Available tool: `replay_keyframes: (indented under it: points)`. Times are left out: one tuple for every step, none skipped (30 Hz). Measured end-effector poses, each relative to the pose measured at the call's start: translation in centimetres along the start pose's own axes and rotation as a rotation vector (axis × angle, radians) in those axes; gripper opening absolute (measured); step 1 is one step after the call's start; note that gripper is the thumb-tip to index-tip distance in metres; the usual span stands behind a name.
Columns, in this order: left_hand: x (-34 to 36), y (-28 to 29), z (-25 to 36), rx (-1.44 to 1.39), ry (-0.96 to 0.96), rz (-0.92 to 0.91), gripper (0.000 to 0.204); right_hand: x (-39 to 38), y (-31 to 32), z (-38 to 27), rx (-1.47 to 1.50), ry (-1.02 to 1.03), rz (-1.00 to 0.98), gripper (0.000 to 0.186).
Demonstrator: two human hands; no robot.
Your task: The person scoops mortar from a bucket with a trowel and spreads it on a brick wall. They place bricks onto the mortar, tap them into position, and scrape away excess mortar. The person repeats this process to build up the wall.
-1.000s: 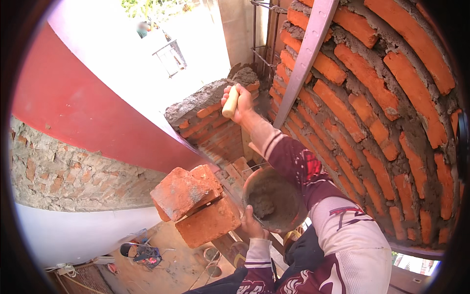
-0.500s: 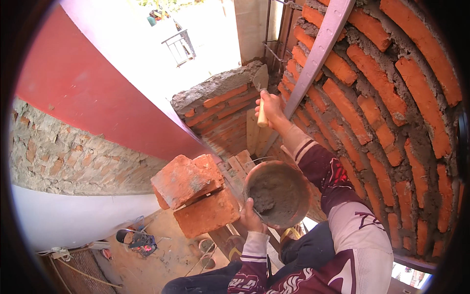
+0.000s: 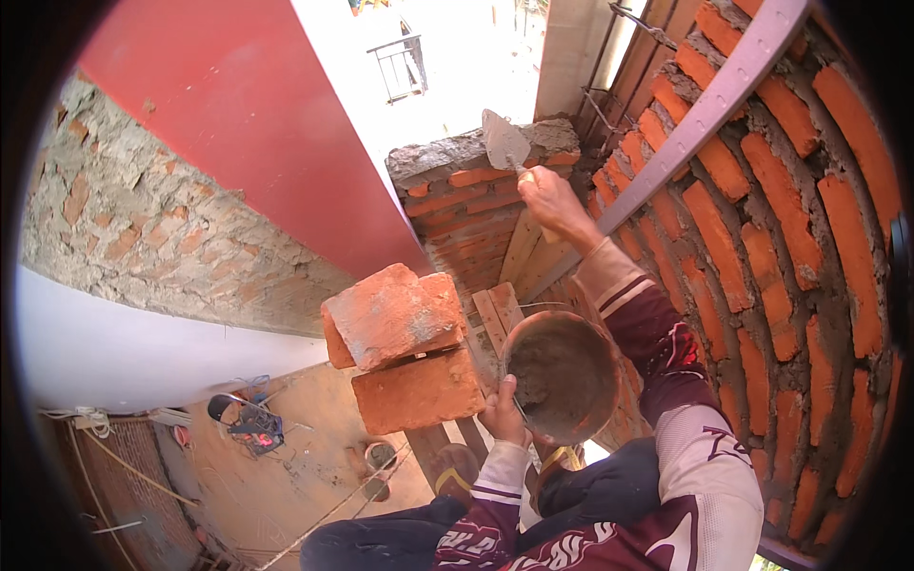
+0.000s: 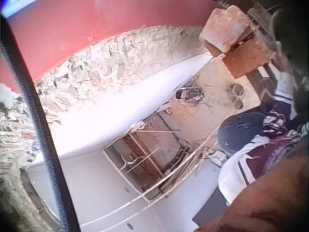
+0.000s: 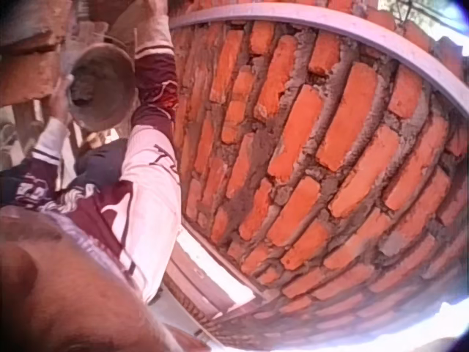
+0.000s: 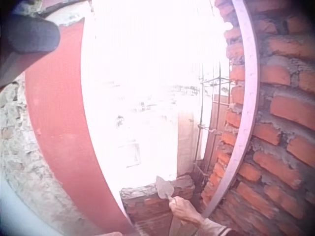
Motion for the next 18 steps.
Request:
replay_keyframes:
  points:
    - [0.0,0.1,0.1,0.035,-0.015,0.006,0.031,0.6,0.7,-0.4,-0.164,0.044,-0.032,0.035]
    - [-0.1,0.1,0.2,0.074,-0.029,0.013,0.032,1.2,0.8,-1.6,-0.219,0.123,-0.074,0.035]
    - [-0.1,0.1,0.3,0.081,-0.041,0.013,0.031,1.6,0.8,-2.8,-0.28,0.186,-0.11,0.035]
    - [-0.1,0.0,0.4,0.091,-0.053,0.011,0.03,1.9,0.8,-4.1,-0.339,0.248,-0.144,0.035]
    - [-0.1,-0.2,0.4,0.1,-0.064,0.005,0.029,2.3,0.6,-5.5,-0.405,0.284,-0.173,0.035]
    - [-0.1,-0.2,0.2,0.073,-0.051,0.018,0.029,2.9,0.4,-7.1,-0.47,0.319,-0.199,0.035]
    - [-0.1,-0.2,0.1,0.047,-0.039,0.029,0.03,3.4,0.2,-8.7,-0.538,0.339,-0.228,0.036]
    - [-0.1,-0.4,0.0,-0.012,-0.026,0.012,0.03,3.7,0.4,-10.5,-0.559,0.391,-0.222,0.036]
    - [-0.1,-0.4,0.1,0.016,-0.032,0.025,0.031,4.0,0.5,-12.0,-0.583,0.427,-0.224,0.037]
    - [-0.2,-0.5,0.1,0.011,-0.035,0.013,0.031,4.4,0.4,-13.4,-0.607,0.462,-0.232,0.037]
    - [-0.2,-1.2,0.2,-0.041,-0.044,-0.06,0.032,5.0,0.2,-14.0,-0.594,0.421,-0.267,0.038]
    - [-0.2,-0.6,0.1,0.032,-0.029,0.006,0.032,5.7,-0.2,-14.4,-0.58,0.377,-0.308,0.038]
    - [-0.2,-0.5,0.1,0.058,-0.024,0.01,0.032,6.3,-0.7,-14.8,-0.538,0.353,-0.348,0.039]
    - [-0.1,-0.5,0.0,0.085,-0.019,0.012,0.032,7.2,-1.1,-15.7,-0.646,0.384,-0.3,0.038]
    - [-0.2,-0.5,0.2,0.062,-0.043,0.012,0.032,7.2,-1.7,-16.1,-0.764,0.485,-0.287,0.037]
    - [-0.2,-0.6,0.4,0.041,-0.068,0.011,0.032,7.1,-2.4,-16.7,-0.864,0.603,-0.26,0.036]
    - [-0.2,-0.9,0.5,0.02,-0.087,-0.027,0.032,7.1,-3.1,-16.8,-0.931,0.674,-0.257,0.035]
    - [-0.2,-0.6,0.3,0.0,-0.058,0.001,0.033,7.2,-3.6,-16.8,-0.841,0.673,-0.294,0.034]
Point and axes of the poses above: each hand's wrist, its own x-axis towards the middle knuckle, its own y-axis out of the back of the hand, z = x × y, the point moved 9 cm from there along x, towards the middle knuckle, and after that the axes turned 11 degrees about -x, right-handed, at the moved point
